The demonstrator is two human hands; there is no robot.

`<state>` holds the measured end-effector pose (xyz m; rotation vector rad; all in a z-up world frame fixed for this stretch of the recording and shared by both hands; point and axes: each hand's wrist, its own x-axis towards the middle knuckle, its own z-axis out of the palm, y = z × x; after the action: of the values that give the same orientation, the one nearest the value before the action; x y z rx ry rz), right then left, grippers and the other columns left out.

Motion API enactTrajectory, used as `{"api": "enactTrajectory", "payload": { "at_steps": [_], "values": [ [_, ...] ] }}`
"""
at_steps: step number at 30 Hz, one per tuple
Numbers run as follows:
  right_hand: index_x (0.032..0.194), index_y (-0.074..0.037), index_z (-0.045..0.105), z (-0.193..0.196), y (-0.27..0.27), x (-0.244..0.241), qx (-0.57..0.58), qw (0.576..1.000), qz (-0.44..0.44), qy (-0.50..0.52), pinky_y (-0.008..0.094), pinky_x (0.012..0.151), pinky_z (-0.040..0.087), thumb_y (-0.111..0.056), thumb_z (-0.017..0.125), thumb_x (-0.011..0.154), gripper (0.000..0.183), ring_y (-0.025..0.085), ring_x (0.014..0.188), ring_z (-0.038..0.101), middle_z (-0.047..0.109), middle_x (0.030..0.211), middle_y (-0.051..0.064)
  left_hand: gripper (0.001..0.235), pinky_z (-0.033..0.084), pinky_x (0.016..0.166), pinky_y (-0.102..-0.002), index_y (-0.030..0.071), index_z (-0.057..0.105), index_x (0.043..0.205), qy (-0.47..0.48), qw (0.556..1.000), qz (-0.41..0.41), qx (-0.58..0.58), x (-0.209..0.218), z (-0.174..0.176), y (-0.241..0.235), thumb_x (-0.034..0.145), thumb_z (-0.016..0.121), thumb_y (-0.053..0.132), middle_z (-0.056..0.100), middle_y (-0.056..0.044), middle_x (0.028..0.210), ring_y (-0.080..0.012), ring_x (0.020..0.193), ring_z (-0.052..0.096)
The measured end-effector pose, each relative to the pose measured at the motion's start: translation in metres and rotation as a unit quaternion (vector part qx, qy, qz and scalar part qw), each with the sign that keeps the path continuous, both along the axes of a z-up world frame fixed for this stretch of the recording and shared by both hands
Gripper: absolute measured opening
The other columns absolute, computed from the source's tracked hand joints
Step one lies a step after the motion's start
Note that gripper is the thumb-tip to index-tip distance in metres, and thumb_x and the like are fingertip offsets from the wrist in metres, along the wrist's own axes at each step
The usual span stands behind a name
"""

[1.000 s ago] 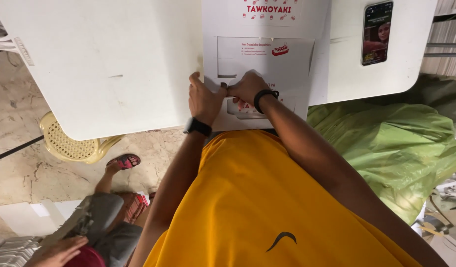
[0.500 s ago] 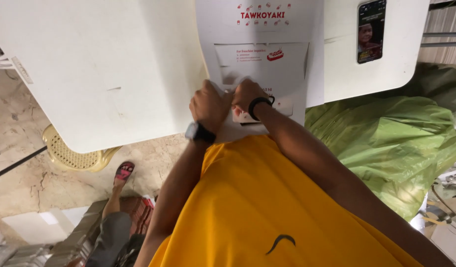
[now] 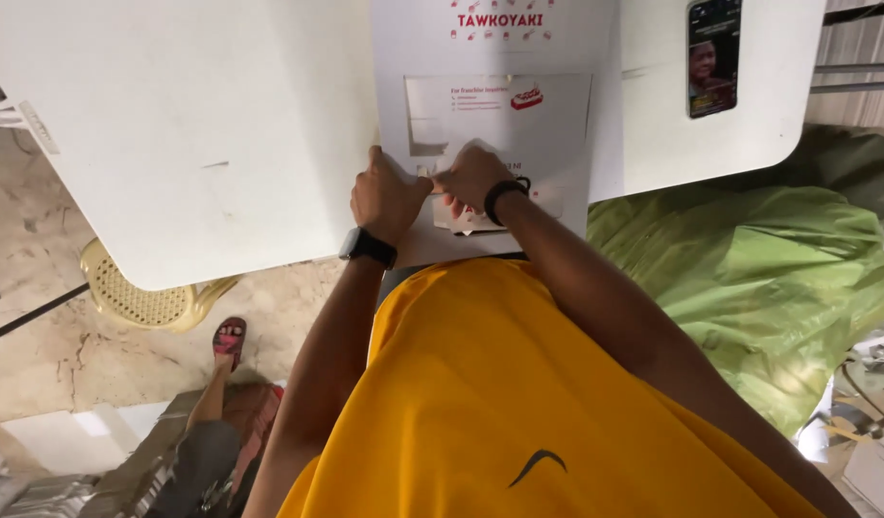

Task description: Manually punching out pre-cut cardboard shapes from a sheet and stacking the results.

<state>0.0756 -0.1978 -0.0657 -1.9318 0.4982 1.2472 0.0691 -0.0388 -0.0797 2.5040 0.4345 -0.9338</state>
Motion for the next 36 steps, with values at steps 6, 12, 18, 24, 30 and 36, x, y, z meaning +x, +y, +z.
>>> {"api": "enactTrajectory", "payload": {
  "at_steps": [6,12,18,24,30,36],
  "values": [
    [0.071,-0.011,0.075,-0.011,-0.027,-0.037,0.064,0.977,-0.148,-0.137,0.029,0.047,0.054,-0.037,0.068,0.093,0.035,0.014,0.041,0.062,0.069,0.056,0.005,0.059,0.059,0.078,-0.058,0.010,0.053,0.116,-0.034,0.999,0.022,-0.035,-0.003,0.001,0.003,0.073,0.076,0.042,0.072,-0.022,0.094,-0.0465,0.093,0.073],
    [0.083,-0.009,0.075,-0.017,-0.088,-0.093,-0.070,0.917,-0.320,-0.227,0.032,0.051,0.055,-0.043,0.074,0.094,0.035,0.017,0.054,0.067,0.069,0.063,0.010,0.083,0.056,0.089,-0.055,0.010,0.051,0.133,-0.026,0.993,0.033,-0.109,0.001,0.021,0.014,0.068,0.081,0.053,0.073,-0.019,0.111,-0.0401,0.107,0.071],
    [0.095,-0.001,0.056,-0.050,-0.145,-0.184,-0.280,0.834,-0.371,-0.296,0.056,0.075,0.041,-0.034,0.071,0.099,0.037,0.044,0.088,0.062,0.061,0.086,0.022,0.104,0.048,0.106,-0.061,0.008,0.037,0.153,-0.294,0.952,-0.067,-0.049,-0.018,0.020,-0.002,0.069,0.092,0.033,0.039,-0.022,0.144,-0.0481,0.135,0.043],
    [0.134,0.003,0.056,-0.020,-0.107,-0.167,0.116,0.651,-0.750,0.027,0.054,0.080,0.065,-0.050,0.055,0.096,0.066,0.040,0.094,0.071,0.066,0.120,0.024,0.147,0.017,0.116,-0.085,0.035,0.019,0.165,-0.289,0.837,-0.456,-0.088,-0.020,-0.026,-0.124,0.054,0.105,0.080,0.013,-0.016,0.171,-0.0451,0.158,0.015],
    [0.092,-0.009,0.058,-0.074,-0.104,-0.187,0.085,0.667,-0.736,-0.080,0.046,0.053,0.064,-0.039,0.059,0.102,0.031,0.024,0.077,0.062,0.059,0.086,0.009,0.158,-0.005,0.109,-0.088,0.041,-0.001,0.167,-0.068,0.886,-0.451,-0.085,-0.003,-0.024,-0.152,0.055,0.108,0.068,-0.032,-0.006,0.163,-0.0470,0.152,-0.023],
    [0.104,-0.004,0.059,-0.026,-0.110,-0.159,0.061,0.651,-0.757,0.001,0.040,0.051,0.060,-0.034,0.056,0.103,0.030,0.026,0.078,0.062,0.057,0.089,0.010,0.126,-0.013,0.113,-0.080,0.040,-0.010,0.165,0.045,0.900,-0.426,-0.075,0.012,0.023,-0.167,0.081,0.080,0.014,-0.039,-0.005,0.161,-0.0428,0.152,-0.032]
  ]
}}
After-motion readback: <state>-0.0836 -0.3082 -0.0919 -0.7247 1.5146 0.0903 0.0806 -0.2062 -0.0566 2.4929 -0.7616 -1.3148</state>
